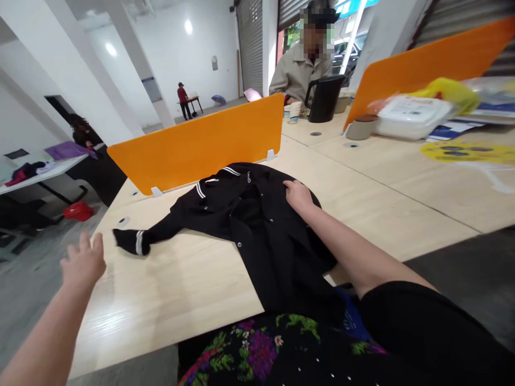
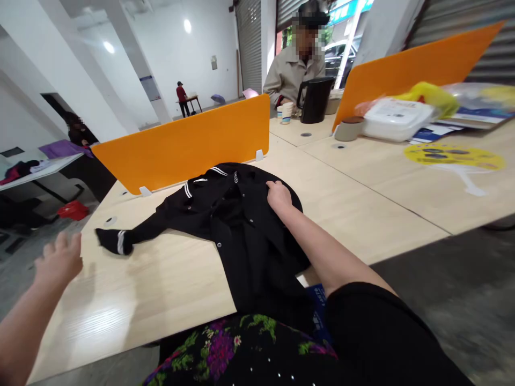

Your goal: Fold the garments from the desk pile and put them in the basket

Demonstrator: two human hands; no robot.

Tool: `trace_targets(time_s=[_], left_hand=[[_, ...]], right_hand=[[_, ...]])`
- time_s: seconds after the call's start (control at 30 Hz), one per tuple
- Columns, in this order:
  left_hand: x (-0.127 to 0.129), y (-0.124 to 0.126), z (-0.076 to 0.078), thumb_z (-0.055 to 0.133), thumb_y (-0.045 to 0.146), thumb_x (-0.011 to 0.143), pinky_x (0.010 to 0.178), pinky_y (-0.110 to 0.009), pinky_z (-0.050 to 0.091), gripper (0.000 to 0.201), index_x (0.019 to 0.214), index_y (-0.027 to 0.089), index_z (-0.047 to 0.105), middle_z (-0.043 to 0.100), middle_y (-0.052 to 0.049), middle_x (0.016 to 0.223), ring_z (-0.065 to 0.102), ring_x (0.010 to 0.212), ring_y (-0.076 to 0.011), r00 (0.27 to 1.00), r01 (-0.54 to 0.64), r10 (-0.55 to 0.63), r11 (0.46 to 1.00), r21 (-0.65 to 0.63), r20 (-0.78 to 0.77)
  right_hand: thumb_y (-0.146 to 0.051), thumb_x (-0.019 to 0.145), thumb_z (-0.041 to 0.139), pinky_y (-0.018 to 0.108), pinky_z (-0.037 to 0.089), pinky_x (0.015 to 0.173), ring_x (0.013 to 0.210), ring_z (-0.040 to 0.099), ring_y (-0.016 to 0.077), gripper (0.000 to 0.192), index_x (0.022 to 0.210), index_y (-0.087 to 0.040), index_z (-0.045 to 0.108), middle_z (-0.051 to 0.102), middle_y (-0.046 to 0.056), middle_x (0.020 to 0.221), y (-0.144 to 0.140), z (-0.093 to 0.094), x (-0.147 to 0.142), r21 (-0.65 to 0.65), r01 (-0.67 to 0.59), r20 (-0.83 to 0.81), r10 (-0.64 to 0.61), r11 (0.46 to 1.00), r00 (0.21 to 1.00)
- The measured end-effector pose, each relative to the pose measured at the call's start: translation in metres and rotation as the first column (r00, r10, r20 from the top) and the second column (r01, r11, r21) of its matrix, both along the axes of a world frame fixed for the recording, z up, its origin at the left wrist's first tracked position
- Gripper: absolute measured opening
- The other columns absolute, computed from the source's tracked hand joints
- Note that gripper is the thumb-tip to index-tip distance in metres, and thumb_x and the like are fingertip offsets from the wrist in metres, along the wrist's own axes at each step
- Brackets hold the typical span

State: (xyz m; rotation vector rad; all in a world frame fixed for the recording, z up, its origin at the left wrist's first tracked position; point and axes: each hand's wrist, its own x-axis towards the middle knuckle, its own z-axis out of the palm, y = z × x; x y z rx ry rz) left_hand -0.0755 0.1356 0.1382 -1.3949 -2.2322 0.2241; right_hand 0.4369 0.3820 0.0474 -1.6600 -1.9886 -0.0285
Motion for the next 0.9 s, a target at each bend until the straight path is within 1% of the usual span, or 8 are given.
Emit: trace_targets(time_s=[0.1,0.23,0.3,0.4,0.53,0.67,0.8,0.9], left_hand=[[0.039,-0.008,-0.033,0.035,0.025,0.087,0.09,-0.042,0.045,0.041,0.123,0.012,0.051,0.043,-0.017,0.142,0.047,0.122,-0.0306,0.957,0.151,-0.139,0.988,-0.026,0.253],[0.146,0.001,-0.078,0.035,0.046,0.088,0.079,-0.032,0.047,0.039,0.089,0.02,0.064,0.069,-0.008,0.097,0.064,0.088,-0.0227,0.676,0.207,-0.175,0.977,0.043,0.716],[0.193,0.017,-0.09,0.036,0.046,0.087,0.077,-0.032,0.045,0.038,0.083,0.021,0.064,0.069,-0.006,0.085,0.063,0.083,-0.0218,0.521,0.246,-0.272,0.956,0.163,0.809],[0.243,0.05,-0.1,0.037,0.052,0.086,0.065,-0.029,0.044,0.04,0.078,0.02,0.061,0.064,-0.003,0.067,0.061,0.066,-0.0186,0.279,0.217,-0.26,0.955,0.203,0.924],[0.28,0.079,-0.11,0.065,0.044,0.07,0.061,-0.028,0.042,0.026,0.071,0.019,0.056,0.062,-0.003,0.066,0.059,0.066,-0.019,0.2,0.201,-0.274,0.951,0.235,0.941],[0.28,0.074,-0.1,0.056,0.025,0.076,0.068,-0.028,0.042,0.006,0.075,0.019,0.054,0.062,-0.003,0.076,0.059,0.075,-0.0183,0.219,0.132,-0.36,0.932,0.339,0.907],[0.276,0.052,-0.059,0.049,0.036,0.083,0.063,-0.025,0.042,0.018,0.073,0.021,0.047,0.053,0.003,0.069,0.053,0.069,-0.014,0.181,0.036,-0.514,0.855,0.517,0.838],[0.299,0.04,-0.039,0.052,0.035,0.082,0.07,-0.025,0.046,0.015,0.08,0.021,0.052,0.058,0.002,0.076,0.057,0.075,-0.014,0.037,0.273,-0.606,0.771,0.575,0.795]], right_hand=[[-0.019,0.092,0.044,0.032,0.043,0.083,0.098,0.056,0.0226,0.033,0.122,-0.014,0.056,0.06,0.013,0.111,-0.035,-0.01,0.01,0.07,-0.041,-0.068,0.045,0.997,0.997],[-0.045,0.088,0.052,0.034,0.048,0.076,0.086,0.06,0.0227,0.038,0.112,-0.017,0.061,0.064,0.008,0.092,-0.11,-0.021,0.012,0.046,-0.129,-0.22,0.136,0.991,0.966],[-0.05,0.081,0.059,0.035,0.049,0.074,0.087,0.06,0.0252,0.047,0.114,-0.016,0.06,0.065,0.009,0.095,-0.143,-0.023,0.01,-0.043,-0.205,-0.117,0.199,0.978,0.973],[-0.041,0.079,0.063,0.039,0.048,0.077,0.099,0.056,0.0297,0.044,0.114,-0.015,0.06,0.062,0.014,0.112,-0.174,-0.022,0.001,-0.104,-0.291,0.11,0.302,0.951,0.947],[-0.018,0.086,0.046,0.037,0.048,0.077,0.093,0.056,0.0251,0.017,0.09,-0.017,0.062,0.063,0.012,0.104,-0.178,-0.029,-0.005,-0.104,-0.294,0.078,0.303,0.95,0.95],[-0.019,0.084,0.044,0.037,0.048,0.082,0.089,0.06,0.0225,0.014,0.079,-0.019,0.058,0.065,0.009,0.094,-0.165,-0.026,0.018,-0.044,-0.368,-0.242,0.347,0.929,0.906],[-0.033,0.085,0.051,0.036,0.048,0.086,0.098,0.062,0.0225,0.017,0.076,-0.02,0.056,0.066,0.009,0.106,-0.166,0.01,0.06,0.012,-0.423,-0.537,0.362,0.906,0.762],[-0.038,0.087,0.053,0.036,0.046,0.093,0.105,0.06,0.0234,0.021,0.08,-0.02,0.059,0.064,0.009,0.115,-0.175,0.039,0.073,-0.036,-0.554,-0.533,0.453,0.832,0.715]])
